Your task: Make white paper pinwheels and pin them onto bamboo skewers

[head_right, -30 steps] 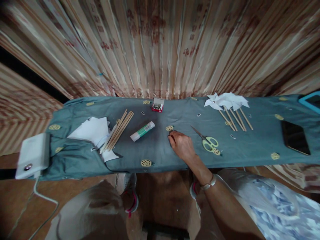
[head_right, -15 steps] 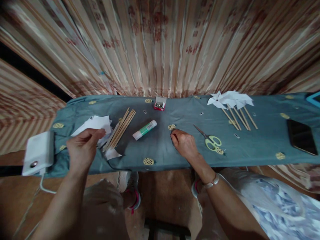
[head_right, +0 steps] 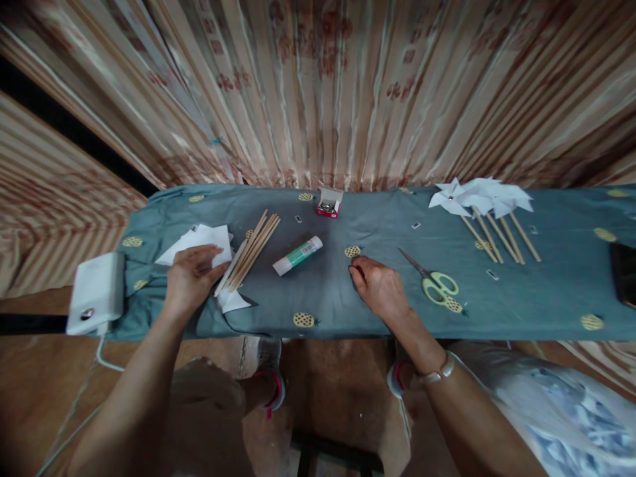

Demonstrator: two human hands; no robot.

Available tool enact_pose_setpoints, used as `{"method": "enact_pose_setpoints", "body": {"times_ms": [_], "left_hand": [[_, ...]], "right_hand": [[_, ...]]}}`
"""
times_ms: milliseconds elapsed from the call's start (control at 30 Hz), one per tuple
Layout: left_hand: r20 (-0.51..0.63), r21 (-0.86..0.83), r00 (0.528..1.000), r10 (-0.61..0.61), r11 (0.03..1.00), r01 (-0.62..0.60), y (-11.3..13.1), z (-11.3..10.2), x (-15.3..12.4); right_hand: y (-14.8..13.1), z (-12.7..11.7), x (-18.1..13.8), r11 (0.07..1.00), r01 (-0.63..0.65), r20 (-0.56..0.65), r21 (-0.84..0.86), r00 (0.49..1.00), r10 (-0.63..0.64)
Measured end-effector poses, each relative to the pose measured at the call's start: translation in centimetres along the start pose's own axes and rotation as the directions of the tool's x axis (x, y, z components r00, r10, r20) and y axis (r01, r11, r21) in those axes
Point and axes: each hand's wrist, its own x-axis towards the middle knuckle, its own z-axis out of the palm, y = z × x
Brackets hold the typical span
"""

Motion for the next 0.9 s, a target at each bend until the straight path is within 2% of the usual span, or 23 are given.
{"method": "enact_pose_setpoints", "body": {"times_ms": [233,600,900], "left_hand": [[0.002,0.091,0.999,0.052,0.994,-0.052,-0.27,0.27,-0.10],[-0.007,0.094,0.994,0.113,0.989,-0.112,-0.38,0.34,-0.15],[-0.047,0.089,0.999,0.007,0.996,-0.003,-0.28,-0.01,-0.10]], "right_hand": [[-0.23,-0.04,0.18,1.000,0.002,0.008,-0.026,1.000,-0.002],[-0.20,0.19,0.29,0.999,0.011,-0.005,-0.032,1.000,-0.011],[-0.24,0.02,0.31,1.000,0.001,0.000,-0.017,1.000,-0.001]]}}
